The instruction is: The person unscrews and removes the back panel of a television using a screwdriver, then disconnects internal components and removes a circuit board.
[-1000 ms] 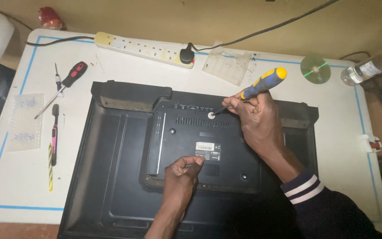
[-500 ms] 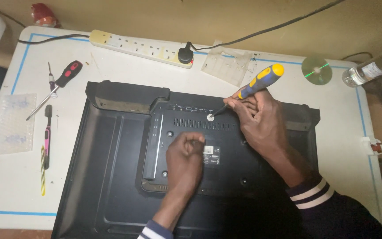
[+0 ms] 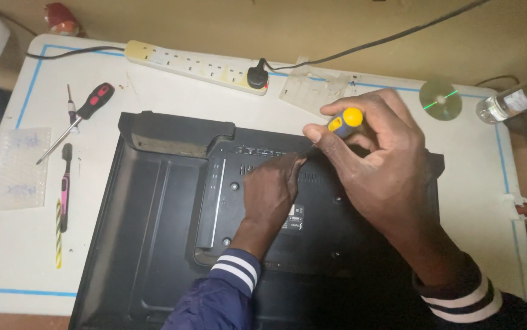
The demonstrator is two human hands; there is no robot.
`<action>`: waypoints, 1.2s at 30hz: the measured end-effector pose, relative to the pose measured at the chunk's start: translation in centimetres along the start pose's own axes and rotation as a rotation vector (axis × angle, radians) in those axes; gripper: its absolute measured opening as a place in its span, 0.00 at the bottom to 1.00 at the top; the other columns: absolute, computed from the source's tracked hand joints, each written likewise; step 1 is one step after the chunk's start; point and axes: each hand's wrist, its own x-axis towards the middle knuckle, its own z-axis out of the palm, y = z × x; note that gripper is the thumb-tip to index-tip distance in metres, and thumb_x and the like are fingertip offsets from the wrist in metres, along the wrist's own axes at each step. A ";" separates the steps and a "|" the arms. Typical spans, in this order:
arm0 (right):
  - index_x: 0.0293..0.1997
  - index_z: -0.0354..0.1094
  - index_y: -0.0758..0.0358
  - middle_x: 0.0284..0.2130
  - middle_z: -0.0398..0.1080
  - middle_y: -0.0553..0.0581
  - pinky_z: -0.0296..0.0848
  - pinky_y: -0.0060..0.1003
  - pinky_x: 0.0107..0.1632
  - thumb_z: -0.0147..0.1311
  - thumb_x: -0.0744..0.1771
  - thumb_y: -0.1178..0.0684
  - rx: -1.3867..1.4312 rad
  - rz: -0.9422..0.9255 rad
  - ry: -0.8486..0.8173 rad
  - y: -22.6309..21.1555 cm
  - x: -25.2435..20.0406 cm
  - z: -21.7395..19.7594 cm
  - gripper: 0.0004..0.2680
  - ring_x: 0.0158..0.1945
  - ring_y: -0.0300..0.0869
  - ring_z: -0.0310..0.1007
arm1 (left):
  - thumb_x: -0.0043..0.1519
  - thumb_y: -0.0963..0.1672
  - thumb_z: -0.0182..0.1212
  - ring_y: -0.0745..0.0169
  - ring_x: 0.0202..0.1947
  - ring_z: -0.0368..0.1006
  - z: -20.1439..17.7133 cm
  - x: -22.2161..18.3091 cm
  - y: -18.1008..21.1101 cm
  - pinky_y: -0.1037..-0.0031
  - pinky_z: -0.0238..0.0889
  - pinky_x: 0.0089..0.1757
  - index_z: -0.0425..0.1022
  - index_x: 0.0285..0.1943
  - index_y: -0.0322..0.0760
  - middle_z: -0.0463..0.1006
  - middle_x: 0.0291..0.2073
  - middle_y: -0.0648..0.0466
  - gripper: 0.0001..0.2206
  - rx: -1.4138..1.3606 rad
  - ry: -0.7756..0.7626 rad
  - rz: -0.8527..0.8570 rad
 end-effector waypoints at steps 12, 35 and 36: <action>0.64 0.59 0.71 0.60 0.66 0.66 0.70 0.47 0.68 0.46 0.70 0.47 1.031 0.272 -0.323 4.9 0.2 1.1 0.18 0.64 0.53 0.70 | 0.67 0.49 0.51 0.44 0.25 0.77 -1.0 0.0 -0.1 0.58 0.62 0.26 0.77 0.52 0.52 0.82 0.27 0.51 0.10 -0.120 -0.046 -0.094; 0.42 0.71 0.75 0.36 0.80 0.67 0.82 0.32 0.46 0.61 0.65 0.64 0.606 0.360 0.056 6.0 -2.3 7.0 0.05 0.40 0.41 0.82 | 0.62 0.45 0.59 0.52 0.24 0.79 -2.1 0.7 1.0 0.64 0.71 0.31 0.78 0.38 0.44 0.77 0.18 0.52 0.04 -0.065 -0.122 -0.237; 0.44 0.72 0.76 0.39 0.80 0.69 0.82 0.35 0.49 0.58 0.67 0.64 0.636 0.380 0.024 5.8 -2.2 6.8 0.04 0.44 0.44 0.82 | 0.61 0.45 0.60 0.52 0.24 0.79 -2.1 0.7 1.1 0.65 0.71 0.32 0.78 0.37 0.44 0.77 0.18 0.52 0.04 -0.092 -0.118 -0.245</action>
